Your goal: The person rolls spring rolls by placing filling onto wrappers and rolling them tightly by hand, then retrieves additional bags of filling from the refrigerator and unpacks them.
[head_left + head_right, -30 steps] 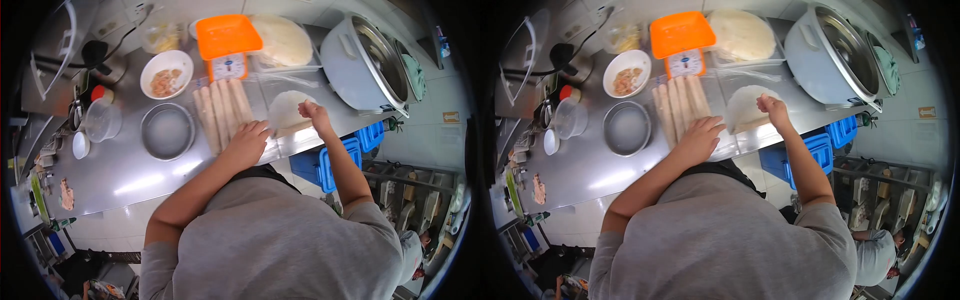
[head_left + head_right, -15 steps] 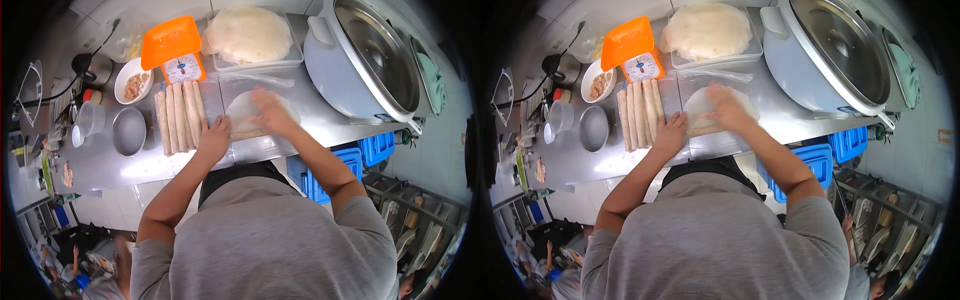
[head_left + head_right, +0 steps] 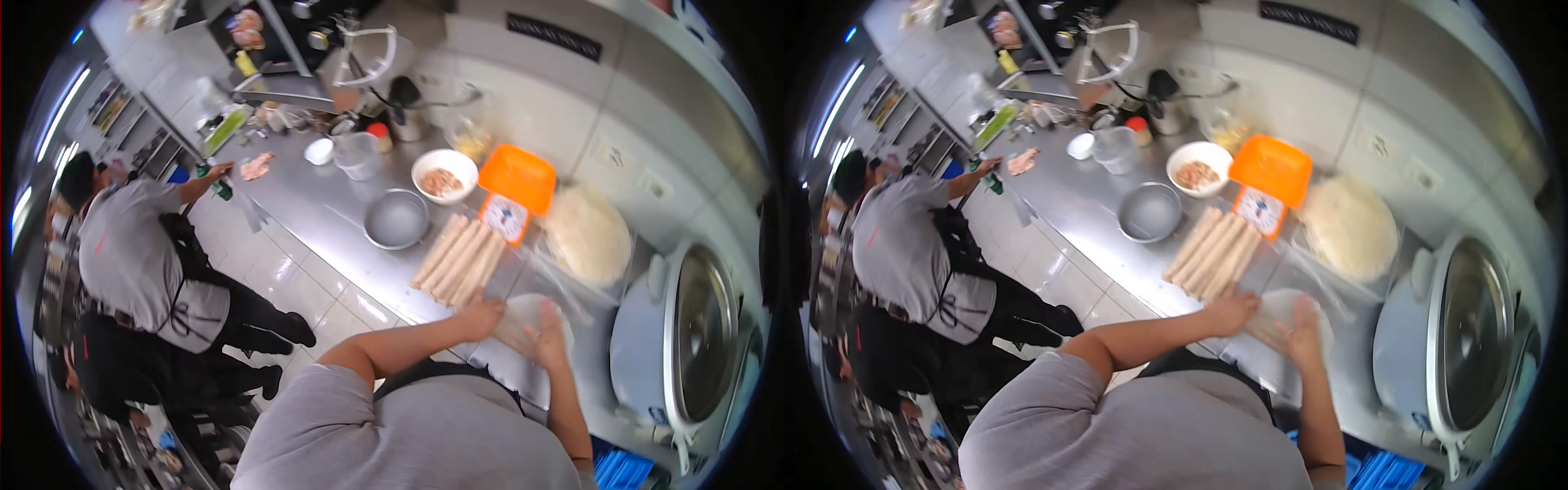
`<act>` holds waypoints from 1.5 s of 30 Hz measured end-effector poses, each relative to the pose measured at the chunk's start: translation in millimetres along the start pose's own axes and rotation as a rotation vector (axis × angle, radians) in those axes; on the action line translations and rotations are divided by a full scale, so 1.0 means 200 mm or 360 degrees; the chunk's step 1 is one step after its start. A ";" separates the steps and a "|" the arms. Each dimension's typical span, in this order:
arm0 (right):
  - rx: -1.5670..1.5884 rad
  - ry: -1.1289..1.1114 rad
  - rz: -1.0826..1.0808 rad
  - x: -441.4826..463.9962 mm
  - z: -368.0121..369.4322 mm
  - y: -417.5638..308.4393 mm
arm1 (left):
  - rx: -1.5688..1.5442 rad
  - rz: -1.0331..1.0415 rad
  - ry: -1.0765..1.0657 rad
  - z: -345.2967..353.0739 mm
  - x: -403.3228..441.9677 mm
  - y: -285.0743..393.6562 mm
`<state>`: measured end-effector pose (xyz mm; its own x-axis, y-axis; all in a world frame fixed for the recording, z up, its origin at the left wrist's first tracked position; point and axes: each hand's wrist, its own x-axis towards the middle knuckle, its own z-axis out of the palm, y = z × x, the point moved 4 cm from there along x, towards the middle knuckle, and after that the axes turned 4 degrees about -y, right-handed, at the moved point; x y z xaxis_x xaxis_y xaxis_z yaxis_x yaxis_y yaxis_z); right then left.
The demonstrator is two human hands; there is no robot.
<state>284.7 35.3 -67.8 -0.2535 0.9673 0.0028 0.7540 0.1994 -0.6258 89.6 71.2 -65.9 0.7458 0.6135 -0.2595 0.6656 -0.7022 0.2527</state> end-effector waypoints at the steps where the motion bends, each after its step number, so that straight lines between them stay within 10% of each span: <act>1: 0.0164 -0.0221 -0.0005 0.07 0.14 -0.02 | -0.0003 -0.0002 -0.0085 -0.04 -0.01 0.02; 11: -0.0616 -0.0417 0.0621 -0.17 -0.19 0.09 | -0.0029 0.0072 0.0474 0.18 0.08 -0.09; 17: -0.0607 -0.0239 0.0339 -0.24 -0.08 0.21 | 0.0079 -0.0144 -0.0141 0.01 0.07 0.01; 21: -0.0746 -0.0164 0.0830 -0.32 -0.27 0.12 | -0.0226 -0.0153 0.0484 0.01 0.08 0.04; 23: -0.0276 -0.0122 0.0436 -0.28 -0.26 -0.04 | -0.0277 0.0096 0.1189 -0.09 -0.02 0.18; 29: -0.0373 0.0019 0.0088 -0.29 0.03 -0.12 | -0.0214 0.0301 0.0203 0.22 0.16 0.34; 34: -0.0255 0.0079 0.0134 -0.42 0.00 -0.05 | -0.0158 0.0427 0.0681 0.18 -0.01 0.26; 45: 0.0123 0.0164 0.0209 -0.54 -0.09 -0.01 | -0.0742 0.0314 0.0405 0.10 -0.16 0.01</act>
<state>321.1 -66.4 -53.6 -0.0895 0.9960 -0.0056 0.7270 0.0615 -0.6839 66.0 43.3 -75.7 0.8018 0.5953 0.0528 0.4116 -0.6140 0.6735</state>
